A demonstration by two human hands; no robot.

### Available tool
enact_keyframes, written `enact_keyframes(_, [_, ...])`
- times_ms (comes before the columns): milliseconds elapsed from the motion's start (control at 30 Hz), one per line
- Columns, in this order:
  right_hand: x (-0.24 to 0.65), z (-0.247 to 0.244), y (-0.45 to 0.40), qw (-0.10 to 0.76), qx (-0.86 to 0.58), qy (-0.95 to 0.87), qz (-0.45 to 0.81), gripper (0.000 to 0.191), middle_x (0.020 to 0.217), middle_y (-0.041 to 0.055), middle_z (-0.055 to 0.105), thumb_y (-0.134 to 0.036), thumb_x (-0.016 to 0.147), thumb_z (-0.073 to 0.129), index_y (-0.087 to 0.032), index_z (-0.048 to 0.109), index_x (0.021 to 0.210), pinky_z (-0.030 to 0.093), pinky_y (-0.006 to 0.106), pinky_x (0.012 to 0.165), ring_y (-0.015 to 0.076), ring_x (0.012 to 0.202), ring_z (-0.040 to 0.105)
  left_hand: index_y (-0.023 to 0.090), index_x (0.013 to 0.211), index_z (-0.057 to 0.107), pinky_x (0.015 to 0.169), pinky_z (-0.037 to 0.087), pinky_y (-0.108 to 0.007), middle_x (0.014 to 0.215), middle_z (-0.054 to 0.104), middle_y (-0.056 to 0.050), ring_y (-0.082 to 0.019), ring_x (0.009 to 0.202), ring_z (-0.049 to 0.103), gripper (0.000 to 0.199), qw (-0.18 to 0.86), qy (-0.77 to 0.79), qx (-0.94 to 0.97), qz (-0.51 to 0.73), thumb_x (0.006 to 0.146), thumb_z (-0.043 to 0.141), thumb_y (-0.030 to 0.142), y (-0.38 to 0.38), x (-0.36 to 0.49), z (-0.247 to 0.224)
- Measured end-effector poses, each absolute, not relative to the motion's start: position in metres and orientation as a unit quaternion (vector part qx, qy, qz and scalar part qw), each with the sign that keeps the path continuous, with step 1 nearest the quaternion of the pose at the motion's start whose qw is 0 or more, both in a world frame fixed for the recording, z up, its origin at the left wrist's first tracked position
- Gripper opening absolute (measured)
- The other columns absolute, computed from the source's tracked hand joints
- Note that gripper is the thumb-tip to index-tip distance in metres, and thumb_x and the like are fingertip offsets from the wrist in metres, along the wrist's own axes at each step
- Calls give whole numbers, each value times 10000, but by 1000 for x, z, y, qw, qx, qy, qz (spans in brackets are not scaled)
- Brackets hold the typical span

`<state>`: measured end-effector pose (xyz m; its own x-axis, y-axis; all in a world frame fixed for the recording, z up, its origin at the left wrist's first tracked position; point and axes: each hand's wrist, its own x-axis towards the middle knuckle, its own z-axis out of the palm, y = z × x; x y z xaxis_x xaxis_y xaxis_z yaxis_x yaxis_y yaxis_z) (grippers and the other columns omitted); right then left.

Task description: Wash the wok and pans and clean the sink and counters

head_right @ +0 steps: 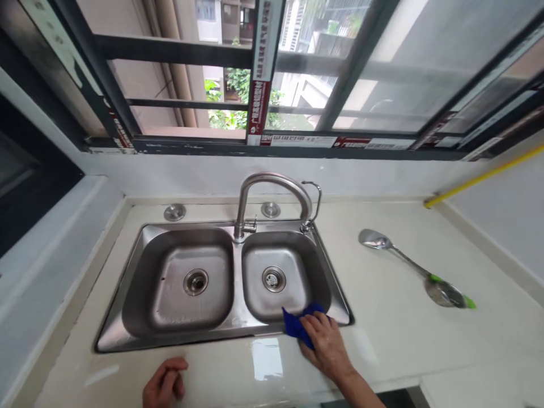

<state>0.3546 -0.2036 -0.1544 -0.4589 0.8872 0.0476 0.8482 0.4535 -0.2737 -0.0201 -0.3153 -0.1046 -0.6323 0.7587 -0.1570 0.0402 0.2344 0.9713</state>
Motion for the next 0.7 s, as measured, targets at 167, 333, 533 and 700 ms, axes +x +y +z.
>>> enact_keyframes(167, [435,-187,-211,159,-563,-811,-6,467,1194,105,677,-224,778,604,-279,599,1241,418,475,868,355,1156,536,166,803,662,484,440,-203,733,697,-5,-102,529,579,270,541,558,174,605,611,752,334,-202,30,-30])
enact_keyframes(333, [434,-211,-212,232,-575,-781,-71,463,1208,78,668,-206,806,561,-229,541,1268,373,436,905,309,1178,529,186,1154,622,926,503,-368,1211,680,-111,-243,1086,647,418,657,411,295,559,756,699,286,-89,113,40])
enact_keyframes(533, [425,-202,-210,279,-588,-758,-40,432,1204,64,675,-205,812,543,-243,558,1242,336,442,939,292,1175,531,206,1131,560,1031,416,-346,1090,694,-42,-179,1088,640,362,640,361,327,594,774,623,222,2,196,85])
enact_keyframes(700, [423,-194,-210,320,-591,-740,-10,389,1177,69,688,-246,823,534,-242,584,1208,324,454,954,289,1158,539,219,846,482,740,518,-289,652,542,68,-113,621,609,322,531,428,406,608,813,638,499,-1,205,96])
